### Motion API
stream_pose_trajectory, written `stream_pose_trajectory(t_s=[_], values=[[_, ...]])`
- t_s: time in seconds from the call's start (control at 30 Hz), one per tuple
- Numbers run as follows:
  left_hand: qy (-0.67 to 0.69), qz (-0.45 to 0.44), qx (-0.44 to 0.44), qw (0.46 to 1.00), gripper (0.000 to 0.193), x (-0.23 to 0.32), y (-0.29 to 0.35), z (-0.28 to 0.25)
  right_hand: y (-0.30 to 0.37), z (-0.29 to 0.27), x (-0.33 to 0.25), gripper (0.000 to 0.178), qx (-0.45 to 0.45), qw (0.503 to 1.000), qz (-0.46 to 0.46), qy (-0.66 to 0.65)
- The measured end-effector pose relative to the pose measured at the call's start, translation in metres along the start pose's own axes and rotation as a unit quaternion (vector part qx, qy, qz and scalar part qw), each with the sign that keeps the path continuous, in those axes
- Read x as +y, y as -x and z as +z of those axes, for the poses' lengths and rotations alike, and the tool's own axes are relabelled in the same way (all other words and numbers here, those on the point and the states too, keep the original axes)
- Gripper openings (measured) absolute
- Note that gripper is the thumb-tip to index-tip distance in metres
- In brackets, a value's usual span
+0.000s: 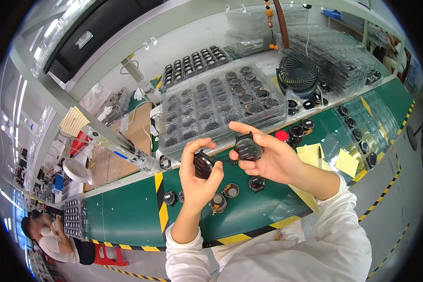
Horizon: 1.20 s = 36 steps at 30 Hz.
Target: Inspecting and assembling small circular electronic components at a production workbench.
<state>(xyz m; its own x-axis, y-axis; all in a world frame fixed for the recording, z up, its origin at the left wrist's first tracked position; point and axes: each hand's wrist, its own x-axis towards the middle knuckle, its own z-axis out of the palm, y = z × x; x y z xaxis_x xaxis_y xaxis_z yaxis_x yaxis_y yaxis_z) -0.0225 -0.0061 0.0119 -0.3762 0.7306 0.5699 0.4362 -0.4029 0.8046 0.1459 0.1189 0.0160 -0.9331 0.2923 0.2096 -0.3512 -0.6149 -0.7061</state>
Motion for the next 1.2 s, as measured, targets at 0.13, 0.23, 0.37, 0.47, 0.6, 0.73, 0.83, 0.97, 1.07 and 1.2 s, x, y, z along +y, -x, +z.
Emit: stream_pose_trajectory(t_s=[0.13, 0.23, 0.37, 0.47, 0.6, 0.73, 0.83, 0.97, 1.07, 1.2], values=[[-0.129, 0.084, 0.044, 0.987, 0.048, -0.010, -0.005, 0.009, -0.002, -0.007, 0.005, 0.052, 0.010, 0.995, 0.035, -0.092], [-0.134, 0.085, 0.042, 0.986, 0.048, -0.010, -0.006, 0.009, -0.001, -0.005, 0.006, 0.051, 0.013, 0.994, 0.039, -0.101], [-0.152, 0.094, 0.041, 0.983, 0.048, -0.009, -0.008, 0.009, -0.001, -0.003, 0.007, 0.050, 0.019, 0.993, 0.039, -0.108], [-0.149, 0.089, 0.035, 0.984, 0.047, -0.006, -0.007, 0.010, -0.001, -0.006, 0.008, 0.049, 0.010, 0.993, 0.035, -0.111], [-0.149, 0.079, 0.032, 0.985, 0.046, -0.004, -0.008, 0.010, -0.001, -0.007, 0.008, 0.049, 0.019, 0.994, 0.033, -0.102], [-0.147, 0.088, 0.033, 0.985, 0.047, -0.006, -0.008, 0.009, -0.002, -0.007, 0.009, 0.049, 0.015, 0.994, 0.029, -0.101], [-0.145, 0.082, 0.031, 0.985, 0.046, -0.007, -0.007, 0.009, -0.002, -0.008, 0.009, 0.048, 0.015, 0.994, 0.028, -0.103], [-0.130, 0.072, 0.038, 0.988, 0.045, -0.013, -0.009, 0.009, -0.004, -0.010, 0.010, 0.047, 0.017, 0.994, 0.027, -0.105], [-0.115, 0.063, 0.046, 0.990, 0.043, -0.015, -0.008, 0.009, -0.005, -0.011, 0.011, 0.046, 0.019, 0.995, 0.023, -0.098], [-0.052, -0.018, 0.040, 0.998, 0.038, -0.019, -0.007, 0.008, -0.007, -0.012, 0.011, 0.047, 0.015, 0.994, 0.021, -0.102]])
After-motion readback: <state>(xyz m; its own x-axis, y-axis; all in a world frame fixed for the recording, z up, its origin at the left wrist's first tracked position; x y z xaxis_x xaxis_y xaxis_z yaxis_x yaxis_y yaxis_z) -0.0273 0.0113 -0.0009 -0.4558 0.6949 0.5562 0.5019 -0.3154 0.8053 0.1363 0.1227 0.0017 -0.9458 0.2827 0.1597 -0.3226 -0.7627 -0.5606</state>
